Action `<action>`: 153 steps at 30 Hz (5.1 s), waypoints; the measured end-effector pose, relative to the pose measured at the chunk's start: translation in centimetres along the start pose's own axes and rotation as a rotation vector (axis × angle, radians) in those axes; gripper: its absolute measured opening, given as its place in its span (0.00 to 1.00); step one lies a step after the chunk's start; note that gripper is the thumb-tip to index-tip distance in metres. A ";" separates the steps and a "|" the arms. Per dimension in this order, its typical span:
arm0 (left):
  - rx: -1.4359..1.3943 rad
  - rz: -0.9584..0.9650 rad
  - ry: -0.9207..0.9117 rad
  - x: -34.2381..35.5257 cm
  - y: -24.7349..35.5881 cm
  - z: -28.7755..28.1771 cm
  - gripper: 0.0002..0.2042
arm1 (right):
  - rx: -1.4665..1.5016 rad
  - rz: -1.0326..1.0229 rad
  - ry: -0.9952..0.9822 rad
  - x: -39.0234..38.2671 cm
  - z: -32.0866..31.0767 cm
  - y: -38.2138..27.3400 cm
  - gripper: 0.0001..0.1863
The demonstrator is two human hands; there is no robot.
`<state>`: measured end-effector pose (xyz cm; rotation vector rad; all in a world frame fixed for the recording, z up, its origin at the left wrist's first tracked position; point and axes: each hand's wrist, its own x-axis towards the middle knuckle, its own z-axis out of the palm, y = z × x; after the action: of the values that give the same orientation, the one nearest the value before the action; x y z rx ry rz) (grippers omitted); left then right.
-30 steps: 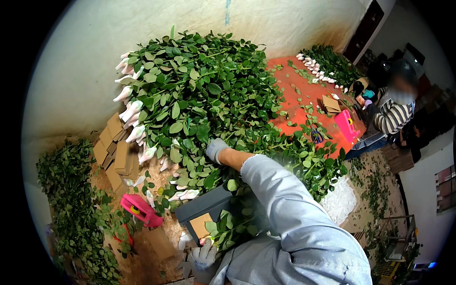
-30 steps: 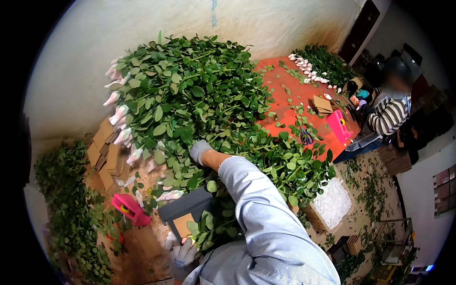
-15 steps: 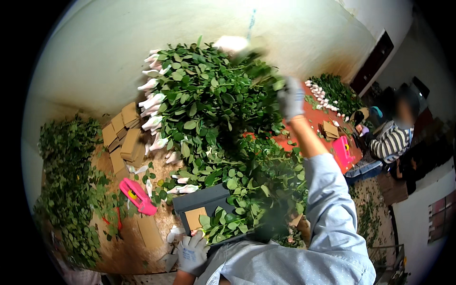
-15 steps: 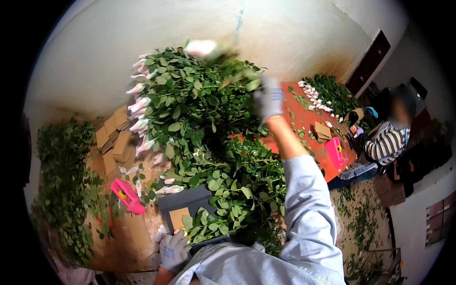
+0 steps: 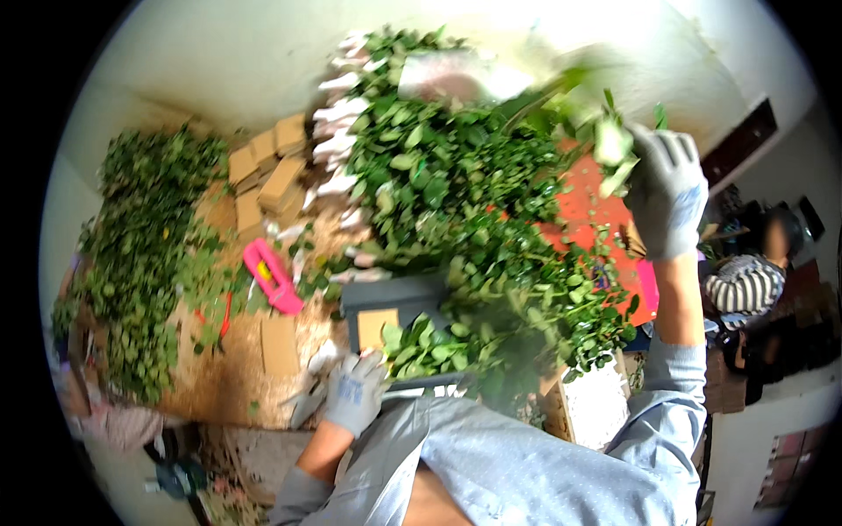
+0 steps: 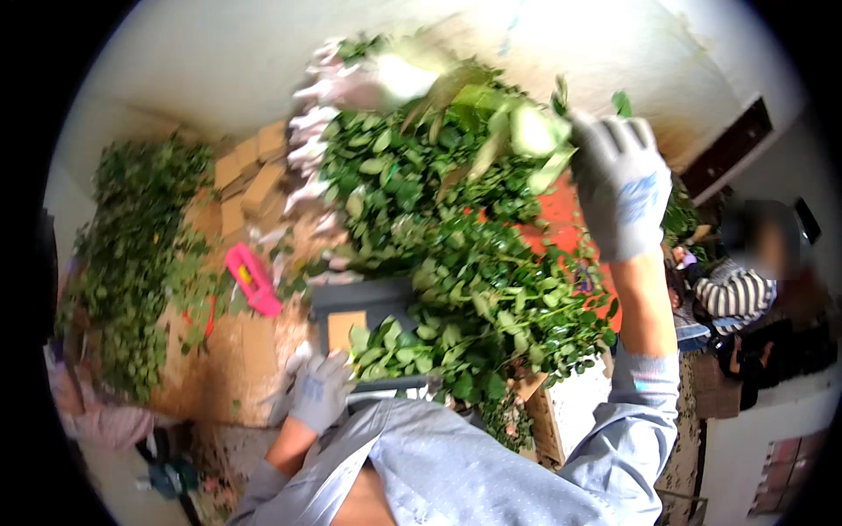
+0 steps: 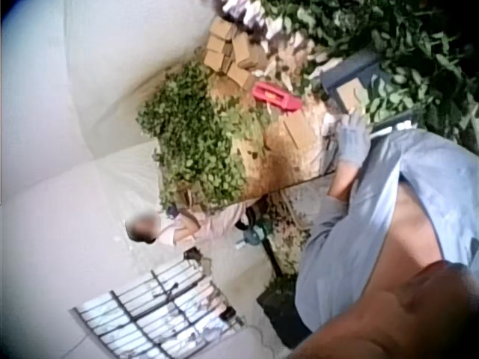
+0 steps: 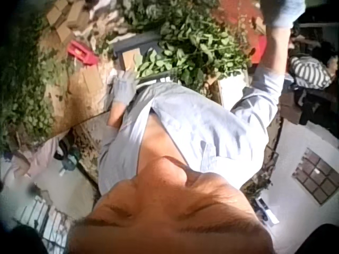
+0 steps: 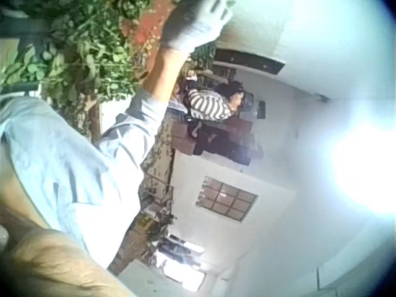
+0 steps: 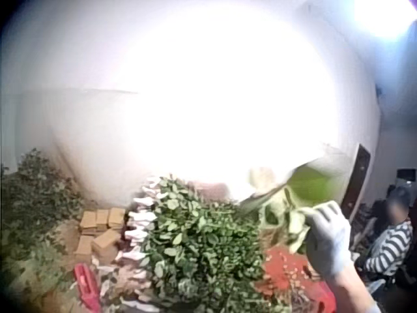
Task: The person arranges white flowers with green leaves into small cardboard boxes. They place the boxes into a metal tray, cover them with a plastic sheet, and seal the package using a handheld heat sealer.
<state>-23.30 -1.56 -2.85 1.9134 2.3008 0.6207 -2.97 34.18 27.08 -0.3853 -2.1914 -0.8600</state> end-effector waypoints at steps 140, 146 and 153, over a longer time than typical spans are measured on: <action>-0.014 0.111 -0.166 2.5 -2.2 -0.3 0.26 | 0.493 -0.061 -0.495 -6.2 25.7 -15.1 0.09; -0.022 0.071 -0.116 3.5 -0.4 -2.2 0.22 | 0.569 -0.126 -0.265 -5.3 9.0 -16.5 0.06; -0.093 -0.046 -0.214 3.4 -0.9 -0.9 0.20 | 0.519 -0.055 -0.946 -13.9 6.4 -17.4 0.06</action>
<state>-25.12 1.35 -1.69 1.7848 2.1390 0.4832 -5.63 25.77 5.66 -0.5353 -3.1755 -0.0588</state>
